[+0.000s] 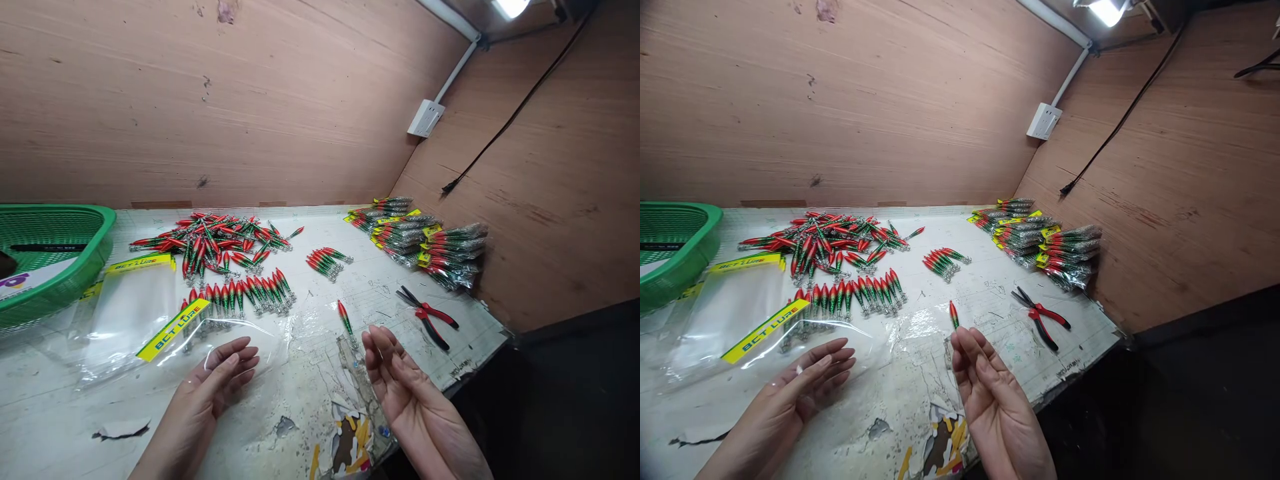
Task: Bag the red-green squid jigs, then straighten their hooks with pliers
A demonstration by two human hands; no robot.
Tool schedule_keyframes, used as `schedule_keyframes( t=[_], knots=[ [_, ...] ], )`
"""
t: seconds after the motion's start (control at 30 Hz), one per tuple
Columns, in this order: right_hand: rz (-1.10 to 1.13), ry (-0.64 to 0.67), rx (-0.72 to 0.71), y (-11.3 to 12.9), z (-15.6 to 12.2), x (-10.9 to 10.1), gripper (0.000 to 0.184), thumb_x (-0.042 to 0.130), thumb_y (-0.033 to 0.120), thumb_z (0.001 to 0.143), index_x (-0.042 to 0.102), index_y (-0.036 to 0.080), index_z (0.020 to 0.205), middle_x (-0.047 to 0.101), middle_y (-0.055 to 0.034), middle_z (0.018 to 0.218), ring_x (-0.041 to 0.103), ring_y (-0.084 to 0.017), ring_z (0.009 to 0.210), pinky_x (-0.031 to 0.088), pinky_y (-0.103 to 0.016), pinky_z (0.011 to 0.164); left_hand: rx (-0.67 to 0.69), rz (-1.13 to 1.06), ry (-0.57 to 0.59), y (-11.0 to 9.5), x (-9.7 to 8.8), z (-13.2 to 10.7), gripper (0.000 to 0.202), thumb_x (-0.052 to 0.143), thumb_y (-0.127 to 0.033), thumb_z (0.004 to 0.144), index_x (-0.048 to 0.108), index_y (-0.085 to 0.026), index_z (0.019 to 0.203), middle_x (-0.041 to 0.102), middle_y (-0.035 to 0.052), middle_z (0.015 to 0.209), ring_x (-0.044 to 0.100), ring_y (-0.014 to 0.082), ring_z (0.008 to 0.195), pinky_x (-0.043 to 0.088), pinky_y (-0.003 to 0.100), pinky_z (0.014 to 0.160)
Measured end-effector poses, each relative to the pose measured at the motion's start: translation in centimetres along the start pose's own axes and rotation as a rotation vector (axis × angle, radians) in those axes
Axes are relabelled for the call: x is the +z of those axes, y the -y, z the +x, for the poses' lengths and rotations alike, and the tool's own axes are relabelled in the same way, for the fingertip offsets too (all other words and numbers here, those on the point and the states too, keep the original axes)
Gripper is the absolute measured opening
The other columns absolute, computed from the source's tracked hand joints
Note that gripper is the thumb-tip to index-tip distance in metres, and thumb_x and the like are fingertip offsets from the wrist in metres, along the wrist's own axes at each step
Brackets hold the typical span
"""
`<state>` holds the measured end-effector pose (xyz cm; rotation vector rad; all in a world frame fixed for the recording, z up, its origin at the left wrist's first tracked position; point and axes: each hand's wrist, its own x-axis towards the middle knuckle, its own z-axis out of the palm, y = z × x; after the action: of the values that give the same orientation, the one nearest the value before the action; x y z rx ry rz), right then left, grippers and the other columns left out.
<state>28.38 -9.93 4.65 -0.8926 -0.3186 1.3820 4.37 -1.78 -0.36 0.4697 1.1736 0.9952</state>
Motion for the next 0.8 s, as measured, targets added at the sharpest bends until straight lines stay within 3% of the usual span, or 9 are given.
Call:
schedule_keyframes(
  t=[0.1, 0.23, 0.33, 0.43, 0.57, 0.8],
  knots=[
    [-0.162, -0.026, -0.108, 0.2, 0.6, -0.5, 0.03, 0.077, 0.035, 0.074, 0.071, 0.025, 0.102, 0.073, -0.0039, 0.111, 0.064, -0.02, 0.112, 0.048, -0.037, 0.102, -0.007, -0.038, -0.006, -0.2, 0.2, -0.1, 0.042, 0.085, -0.031, 0.059, 0.073, -0.016, 0.096, 0.075, 0.0091, 0.097, 0.07, 0.0207, 0.087, 0.06, 0.024, 0.071],
    [-1.023, -0.15, -0.507, 0.0, 3.3, -2.9, 0.031, 0.058, 0.048, 0.086, 0.067, 0.022, 0.102, 0.069, -0.0089, 0.104, 0.065, -0.023, 0.094, 0.053, -0.04, 0.083, -0.015, -0.121, -0.033, -0.5, 0.6, -0.3, 0.024, 0.08, -0.025, 0.067, 0.075, -0.014, 0.088, 0.075, 0.0083, 0.098, 0.07, 0.0177, 0.078, 0.06, 0.022, 0.065],
    [-1.394, -0.223, -0.585, -0.9, 5.5, -5.0, 0.032, 0.064, 0.05, 0.078, 0.068, 0.021, 0.089, 0.062, -0.0084, 0.09, 0.06, -0.024, 0.08, 0.049, -0.038, 0.07, -0.04, -0.158, -0.074, -0.7, 0.9, -0.5, 0.01, 0.067, -0.014, 0.08, 0.075, -0.013, 0.086, 0.075, 0.0079, 0.1, 0.07, 0.0148, 0.078, 0.06, 0.02, 0.065],
    [-1.473, -0.261, -0.589, -2.3, 6.7, -6.0, 0.031, 0.065, 0.051, 0.074, 0.062, 0.021, 0.077, 0.056, -0.0056, 0.079, 0.056, -0.023, 0.07, 0.044, -0.035, 0.06, -0.061, -0.187, -0.099, -0.9, 1.2, -0.5, 0.018, 0.058, -0.01, 0.087, 0.075, -0.013, 0.084, 0.075, 0.0088, 0.098, 0.07, 0.0139, 0.077, 0.06, 0.021, 0.065],
    [-1.523, -0.275, -0.605, -3.6, 7.3, -6.2, 0.028, 0.062, 0.049, 0.076, 0.056, 0.022, 0.074, 0.056, -0.0048, 0.078, 0.055, -0.023, 0.07, 0.043, -0.034, 0.06, -0.065, -0.206, -0.093, -1.0, 1.4, -0.6, 0.021, 0.055, -0.01, 0.089, 0.075, -0.012, 0.083, 0.075, 0.0097, 0.099, 0.07, 0.0132, 0.076, 0.06, 0.021, 0.064],
    [-1.432, -0.226, -0.504, -2.0, 7.5, -6.3, 0.03, 0.057, 0.048, 0.076, 0.064, 0.019, 0.075, 0.064, -0.006, 0.068, 0.059, -0.021, 0.059, 0.047, -0.033, 0.056, -0.075, -0.248, -0.052, -0.7, 1.2, -0.8, 0.019, 0.057, -0.013, 0.089, 0.075, -0.013, 0.087, 0.074, 0.0107, 0.102, 0.07, 0.0139, 0.077, 0.06, 0.022, 0.067]
  ],
)
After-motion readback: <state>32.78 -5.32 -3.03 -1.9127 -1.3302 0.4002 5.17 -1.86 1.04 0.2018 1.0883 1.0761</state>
